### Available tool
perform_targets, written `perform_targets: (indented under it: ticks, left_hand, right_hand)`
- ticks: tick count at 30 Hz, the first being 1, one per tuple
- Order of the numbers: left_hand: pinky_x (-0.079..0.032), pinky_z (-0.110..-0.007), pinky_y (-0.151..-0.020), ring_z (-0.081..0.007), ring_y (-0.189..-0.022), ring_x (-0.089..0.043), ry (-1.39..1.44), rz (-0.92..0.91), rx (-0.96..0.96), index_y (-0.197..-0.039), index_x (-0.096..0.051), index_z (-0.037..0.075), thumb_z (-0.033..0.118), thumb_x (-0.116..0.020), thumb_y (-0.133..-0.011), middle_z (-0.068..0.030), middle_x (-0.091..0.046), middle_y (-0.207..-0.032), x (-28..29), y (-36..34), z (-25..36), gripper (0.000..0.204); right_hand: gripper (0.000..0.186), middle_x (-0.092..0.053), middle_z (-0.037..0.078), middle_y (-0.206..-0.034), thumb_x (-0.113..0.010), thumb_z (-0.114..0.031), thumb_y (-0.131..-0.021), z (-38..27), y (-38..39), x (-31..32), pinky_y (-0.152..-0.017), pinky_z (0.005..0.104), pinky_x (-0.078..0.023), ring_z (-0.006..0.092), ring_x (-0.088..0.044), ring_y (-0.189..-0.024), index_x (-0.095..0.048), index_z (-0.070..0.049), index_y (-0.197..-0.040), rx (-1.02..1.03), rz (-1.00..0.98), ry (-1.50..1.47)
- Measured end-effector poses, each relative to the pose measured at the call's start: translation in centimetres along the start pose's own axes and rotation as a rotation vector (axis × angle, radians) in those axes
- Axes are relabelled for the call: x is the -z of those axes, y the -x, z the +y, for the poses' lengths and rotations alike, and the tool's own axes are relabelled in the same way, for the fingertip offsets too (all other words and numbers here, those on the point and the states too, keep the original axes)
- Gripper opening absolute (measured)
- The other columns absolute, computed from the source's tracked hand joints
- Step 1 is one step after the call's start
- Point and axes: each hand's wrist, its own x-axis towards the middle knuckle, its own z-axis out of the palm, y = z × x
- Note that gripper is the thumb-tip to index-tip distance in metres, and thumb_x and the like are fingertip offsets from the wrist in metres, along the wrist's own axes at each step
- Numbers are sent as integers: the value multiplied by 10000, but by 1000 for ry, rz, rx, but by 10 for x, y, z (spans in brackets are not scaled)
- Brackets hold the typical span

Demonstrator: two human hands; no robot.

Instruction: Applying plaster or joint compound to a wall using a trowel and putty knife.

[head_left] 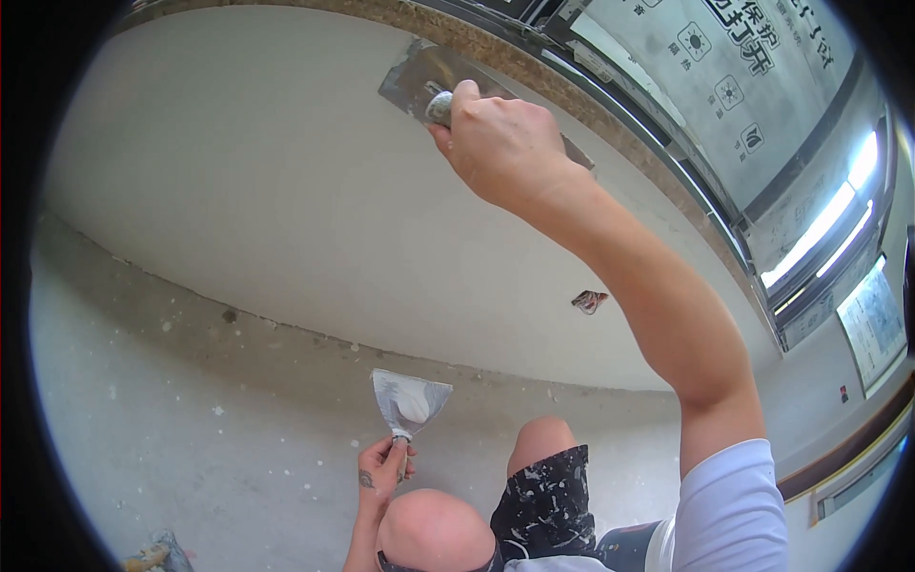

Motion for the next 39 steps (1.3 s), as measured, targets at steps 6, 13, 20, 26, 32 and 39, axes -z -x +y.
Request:
perform_targets:
  ticks: [6,13,20,26,32,39]
  left_hand:
    - [-516,-258,-532,-103,-603,-622,12,-52,79,-1034,-674,0,212,-604,-991,-67,-694,-835,11,-18,-18,227]
    - [-521,-266,-533,-121,-609,-633,71,-112,136,-1038,-671,3,213,-602,-993,-77,-696,-846,25,-24,-21,226]
    - [-513,-275,-553,-127,-617,-628,-37,-286,196,-1066,-665,-9,205,-608,-987,-81,-694,-867,13,-37,20,235]
    - [-496,-316,-569,-179,-636,-611,-53,-765,244,-1070,-660,-30,165,-582,-988,-119,-677,-858,-63,-53,98,225]
    - [-490,-329,-552,-212,-638,-612,41,-1063,237,-1052,-652,-33,165,-579,-987,-146,-672,-855,-89,-70,123,221]
    - [-474,-265,-563,-128,-646,-604,-492,-595,-60,-1075,-655,-30,201,-597,-991,-87,-686,-868,-182,-59,122,253]
  right_hand:
    - [372,-689,194,-837,-560,-353,-985,86,80,-18,-686,444,-543,353,-689,-830,-466,1,-1050,-168,-68,74]
    - [358,-653,227,-969,-565,-310,-983,190,173,-51,-745,489,-489,441,-630,-884,-438,-50,-1194,-283,-95,35]
    - [412,-622,138,-778,-772,-335,-841,206,282,-54,-624,380,-488,310,-609,-665,-550,-24,-997,-472,139,-225]
    - [250,-599,-21,-756,-788,-229,-848,132,308,-60,-566,251,-439,68,-545,-643,-606,-71,-916,-641,-144,-1533]
    - [229,-601,6,-771,-708,-207,-901,96,329,-122,-576,253,-467,86,-581,-648,-593,-37,-1002,-416,-580,-1729]
    - [367,-698,110,-1037,-545,-271,-1016,65,410,-194,-812,362,-598,207,-710,-906,-531,-28,-1291,-1458,129,-2354]
